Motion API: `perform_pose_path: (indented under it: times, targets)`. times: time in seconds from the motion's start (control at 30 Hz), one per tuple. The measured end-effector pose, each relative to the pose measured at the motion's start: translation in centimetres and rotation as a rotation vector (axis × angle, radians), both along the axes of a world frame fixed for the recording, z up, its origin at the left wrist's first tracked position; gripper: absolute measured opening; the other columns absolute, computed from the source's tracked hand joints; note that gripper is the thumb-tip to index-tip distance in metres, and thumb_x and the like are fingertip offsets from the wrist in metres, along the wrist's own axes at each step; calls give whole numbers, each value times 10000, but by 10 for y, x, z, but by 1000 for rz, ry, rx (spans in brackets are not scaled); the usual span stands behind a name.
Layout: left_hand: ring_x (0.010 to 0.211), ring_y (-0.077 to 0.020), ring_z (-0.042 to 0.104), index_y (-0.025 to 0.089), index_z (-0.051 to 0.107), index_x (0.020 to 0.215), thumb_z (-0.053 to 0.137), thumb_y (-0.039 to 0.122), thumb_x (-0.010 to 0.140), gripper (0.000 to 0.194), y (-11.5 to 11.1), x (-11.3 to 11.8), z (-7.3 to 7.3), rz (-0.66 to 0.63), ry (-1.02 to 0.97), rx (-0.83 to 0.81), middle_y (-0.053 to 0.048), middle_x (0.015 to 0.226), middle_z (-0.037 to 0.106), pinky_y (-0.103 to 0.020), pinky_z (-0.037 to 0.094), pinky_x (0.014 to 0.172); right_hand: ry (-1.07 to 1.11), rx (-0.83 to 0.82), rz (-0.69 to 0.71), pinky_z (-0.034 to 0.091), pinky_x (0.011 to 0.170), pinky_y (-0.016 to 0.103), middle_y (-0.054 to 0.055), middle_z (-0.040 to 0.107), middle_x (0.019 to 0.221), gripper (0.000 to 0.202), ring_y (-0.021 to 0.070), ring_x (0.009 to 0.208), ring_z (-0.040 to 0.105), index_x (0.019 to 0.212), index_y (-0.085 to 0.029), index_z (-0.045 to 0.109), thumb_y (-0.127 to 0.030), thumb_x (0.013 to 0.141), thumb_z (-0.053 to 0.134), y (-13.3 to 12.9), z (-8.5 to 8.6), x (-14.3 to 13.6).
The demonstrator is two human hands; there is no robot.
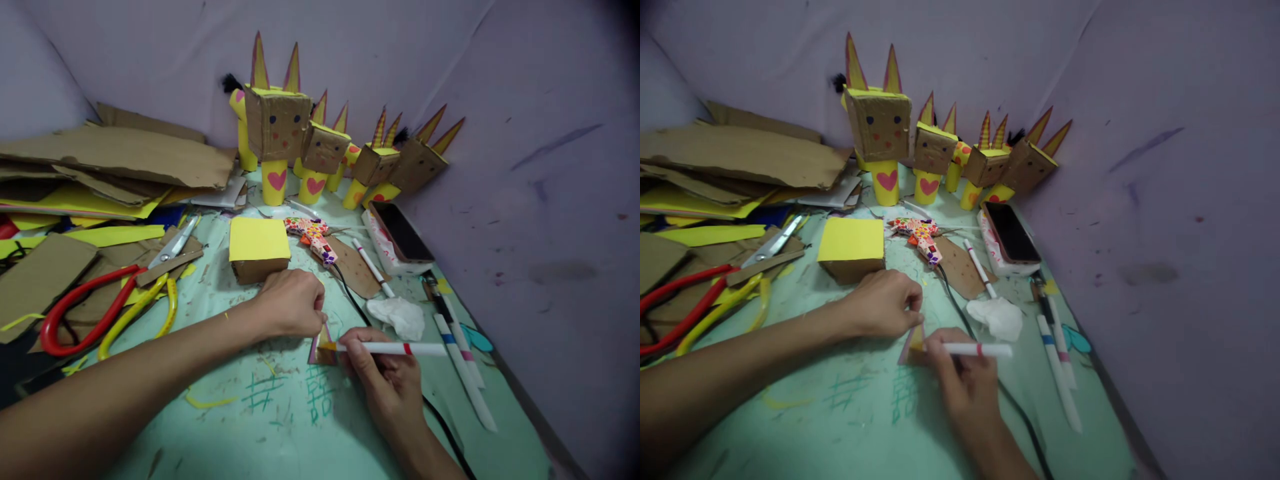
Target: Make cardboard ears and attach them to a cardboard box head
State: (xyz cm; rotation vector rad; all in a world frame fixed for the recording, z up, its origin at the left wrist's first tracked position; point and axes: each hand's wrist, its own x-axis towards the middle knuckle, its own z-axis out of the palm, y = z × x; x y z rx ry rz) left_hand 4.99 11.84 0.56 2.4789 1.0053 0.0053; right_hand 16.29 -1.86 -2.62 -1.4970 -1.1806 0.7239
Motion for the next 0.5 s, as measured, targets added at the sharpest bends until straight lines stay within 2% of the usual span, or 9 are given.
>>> perform_pose_path:
  times: [0.23,0.33,0.5]
  targets:
    - [667,-253,645,254,685,664,588,348,629,140,0,0,-1,4,-5,12,-38,667,695,-306,428,523,56,-31,98,363,478,215,-18,517,559,206,112,505,467,704,-177,626,-304,851,558,-2,0,-3]
    - [678,-255,646,256,686,670,582,349,632,145,0,0,-1,2,-7,16,-38,676,698,-311,434,534,72,-40,35,362,476,226,-8,526,549,245,125,508,477,691,-169,623,-343,847,551,-4,1,-3]
    - [687,-259,647,250,689,672,590,342,627,143,-1,0,0,3,1,7,-46,692,703,-316,443,546,-30,-8,-152,373,467,227,-6,532,549,251,128,501,485,709,-167,638,-341,862,540,-3,-1,0]
